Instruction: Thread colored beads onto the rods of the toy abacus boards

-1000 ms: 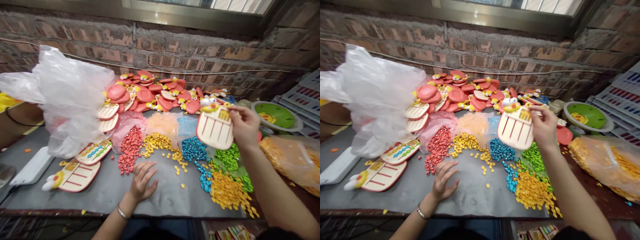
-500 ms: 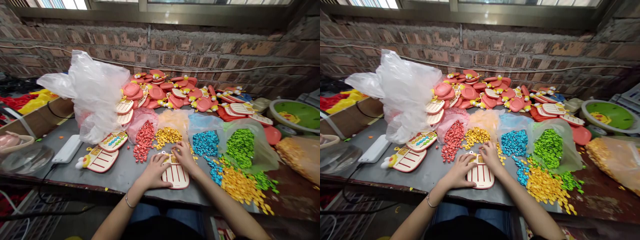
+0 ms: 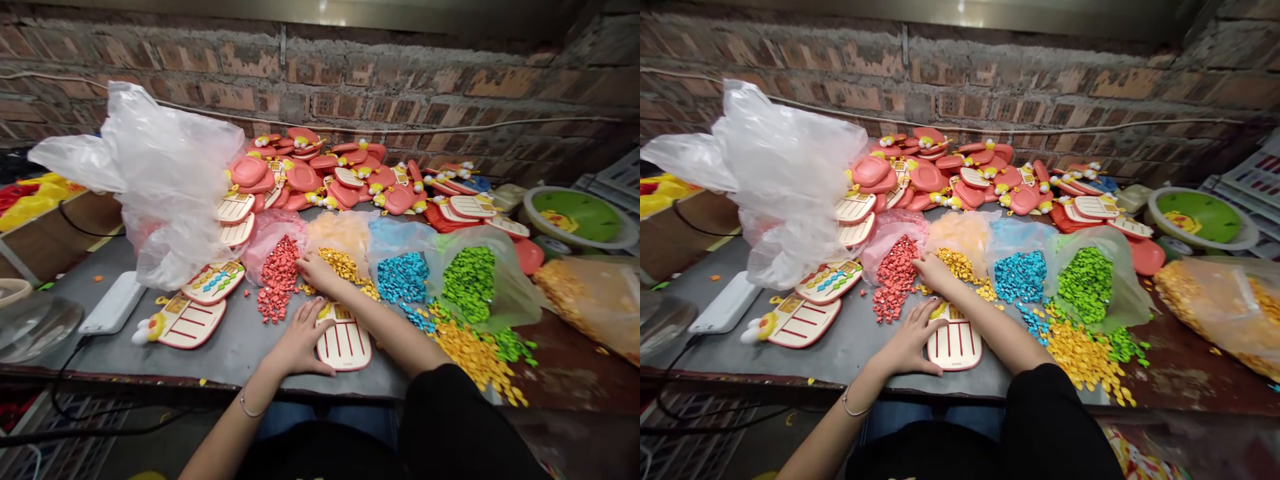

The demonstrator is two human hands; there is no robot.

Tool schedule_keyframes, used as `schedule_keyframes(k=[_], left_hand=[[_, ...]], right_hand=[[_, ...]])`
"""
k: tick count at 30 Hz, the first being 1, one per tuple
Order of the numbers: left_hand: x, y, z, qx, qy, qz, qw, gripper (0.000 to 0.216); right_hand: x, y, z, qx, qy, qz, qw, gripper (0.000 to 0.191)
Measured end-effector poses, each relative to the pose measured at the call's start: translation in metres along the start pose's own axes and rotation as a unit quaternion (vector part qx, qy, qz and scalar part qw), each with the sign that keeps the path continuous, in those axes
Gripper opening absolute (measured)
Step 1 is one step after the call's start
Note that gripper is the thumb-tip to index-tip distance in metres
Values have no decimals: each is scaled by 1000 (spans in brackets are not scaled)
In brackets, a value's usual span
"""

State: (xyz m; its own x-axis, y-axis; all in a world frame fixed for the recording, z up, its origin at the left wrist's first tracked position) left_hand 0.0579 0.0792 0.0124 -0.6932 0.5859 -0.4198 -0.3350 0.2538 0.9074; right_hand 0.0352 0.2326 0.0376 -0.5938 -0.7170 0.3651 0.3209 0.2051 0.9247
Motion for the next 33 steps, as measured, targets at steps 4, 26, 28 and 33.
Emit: schedule_keyframes(k=[4,26,28,33], left_hand=[[8,-5,2,10,40,8,999,104],[21,3,3,-37,67,24,997,137],[21,2,5,-32,67,21,997,136],[21,3,7,-18,70,19,997,131]], right_hand=[[-16,44,-70,-109,16,219,969,14],[-25,27,-196,-108,-12,155,982,17],[-21,24,-193,-87,5,176,980,17],[12,9,-173,-35,72,222,972,22]])
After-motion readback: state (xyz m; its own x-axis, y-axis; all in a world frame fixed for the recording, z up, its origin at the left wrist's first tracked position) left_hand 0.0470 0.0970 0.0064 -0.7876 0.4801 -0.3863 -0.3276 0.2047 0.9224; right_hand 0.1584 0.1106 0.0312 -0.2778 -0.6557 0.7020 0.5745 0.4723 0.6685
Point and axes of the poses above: each hand's wrist, its own z-axis towards the middle knuckle, its own y-axis out of the back of the hand, x = y × z, the point moved 10 cm from there along z, towards the middle knuckle, and after that the axes turned 6 degrees about x, right-handed, at the moved point
